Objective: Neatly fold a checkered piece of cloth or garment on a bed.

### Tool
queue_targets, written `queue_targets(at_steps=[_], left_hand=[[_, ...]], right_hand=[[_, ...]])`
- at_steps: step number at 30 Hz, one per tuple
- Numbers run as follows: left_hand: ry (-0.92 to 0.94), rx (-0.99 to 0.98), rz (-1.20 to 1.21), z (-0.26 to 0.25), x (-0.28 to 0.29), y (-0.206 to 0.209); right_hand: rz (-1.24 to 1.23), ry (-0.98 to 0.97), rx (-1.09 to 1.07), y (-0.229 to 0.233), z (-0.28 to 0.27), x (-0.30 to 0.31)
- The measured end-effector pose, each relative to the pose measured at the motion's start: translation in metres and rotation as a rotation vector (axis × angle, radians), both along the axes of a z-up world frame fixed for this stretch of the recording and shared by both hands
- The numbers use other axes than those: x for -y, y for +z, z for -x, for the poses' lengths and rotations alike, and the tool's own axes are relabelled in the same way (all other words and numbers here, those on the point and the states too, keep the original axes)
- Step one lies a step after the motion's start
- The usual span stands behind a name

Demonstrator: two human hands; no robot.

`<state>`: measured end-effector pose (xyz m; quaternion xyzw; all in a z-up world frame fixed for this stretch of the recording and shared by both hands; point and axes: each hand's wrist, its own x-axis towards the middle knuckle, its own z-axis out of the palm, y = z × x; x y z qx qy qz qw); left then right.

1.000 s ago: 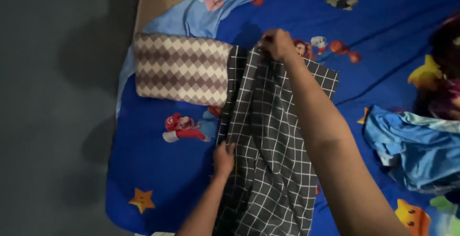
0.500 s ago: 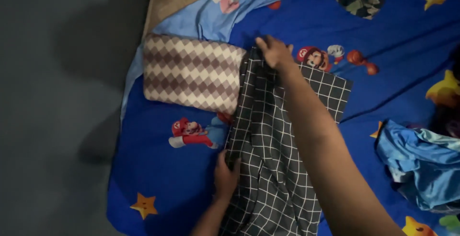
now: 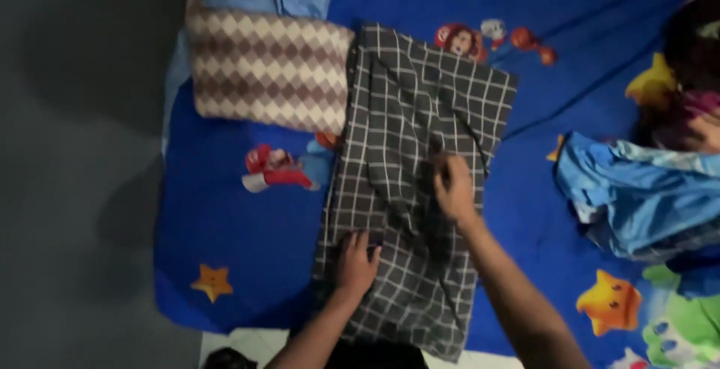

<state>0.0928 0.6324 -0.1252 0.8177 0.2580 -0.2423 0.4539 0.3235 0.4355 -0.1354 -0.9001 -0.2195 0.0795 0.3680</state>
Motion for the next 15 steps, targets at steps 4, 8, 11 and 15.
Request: queue_targets(at_steps=[4,8,11,15], left_hand=[[-0.18,0.053,-0.067,0.039,0.012,0.003],[-0.173,0.182,0.013,0.076,0.019,0.025],[-0.128,0.247,0.067,0.089,0.019,0.052],[-0.218,0.443,-0.004,0.113,0.013,0.042]], right_hand=[[0.161,-0.173,-0.167,-0.032,0.123,0.045],[0.17,-0.151,-0.293,0.006,0.201,0.037],[0.184,-0.122,-0.372,0.03,0.23,0.028],[0.132,0.008,-0.365,0.024,0.254,0.032]])
